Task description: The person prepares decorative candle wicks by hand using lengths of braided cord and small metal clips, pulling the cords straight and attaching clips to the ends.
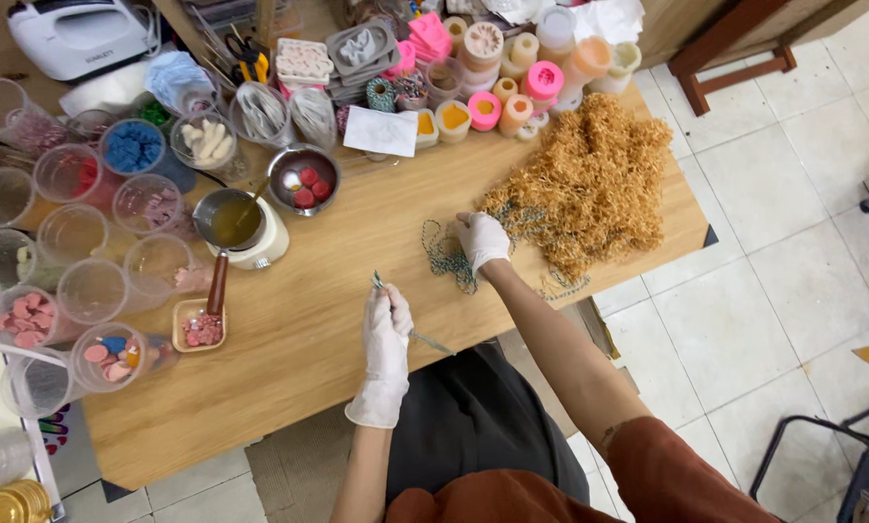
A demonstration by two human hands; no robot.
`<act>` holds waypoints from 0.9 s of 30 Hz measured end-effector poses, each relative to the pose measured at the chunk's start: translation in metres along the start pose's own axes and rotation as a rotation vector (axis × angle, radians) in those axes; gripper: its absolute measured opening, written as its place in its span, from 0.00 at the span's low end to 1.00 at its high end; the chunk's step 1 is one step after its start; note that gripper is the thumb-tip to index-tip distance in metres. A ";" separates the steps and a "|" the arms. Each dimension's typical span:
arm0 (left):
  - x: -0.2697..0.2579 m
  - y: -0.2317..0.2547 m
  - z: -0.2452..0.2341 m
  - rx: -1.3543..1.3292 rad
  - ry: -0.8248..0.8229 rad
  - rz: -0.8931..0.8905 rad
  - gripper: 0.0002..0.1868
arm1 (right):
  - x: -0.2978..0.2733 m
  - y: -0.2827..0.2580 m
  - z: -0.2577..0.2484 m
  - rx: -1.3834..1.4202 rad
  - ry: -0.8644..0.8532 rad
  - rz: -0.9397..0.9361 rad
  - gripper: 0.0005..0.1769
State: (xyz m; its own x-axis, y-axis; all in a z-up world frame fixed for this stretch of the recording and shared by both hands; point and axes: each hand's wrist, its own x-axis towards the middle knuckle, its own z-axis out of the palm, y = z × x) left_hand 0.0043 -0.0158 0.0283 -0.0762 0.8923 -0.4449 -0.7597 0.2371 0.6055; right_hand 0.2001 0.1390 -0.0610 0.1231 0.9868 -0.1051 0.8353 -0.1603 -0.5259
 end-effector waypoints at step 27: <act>0.041 0.004 0.035 0.426 -0.145 0.374 0.15 | -0.099 -0.131 -0.178 0.306 0.046 -0.608 0.05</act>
State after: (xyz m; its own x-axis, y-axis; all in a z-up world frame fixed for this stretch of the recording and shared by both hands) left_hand 0.0208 0.0350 0.0357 -0.1769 0.9815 -0.0729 -0.3692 0.0025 0.9293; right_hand 0.1743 0.0669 0.1686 -0.2919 0.9025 0.3168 0.5751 0.4303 -0.6958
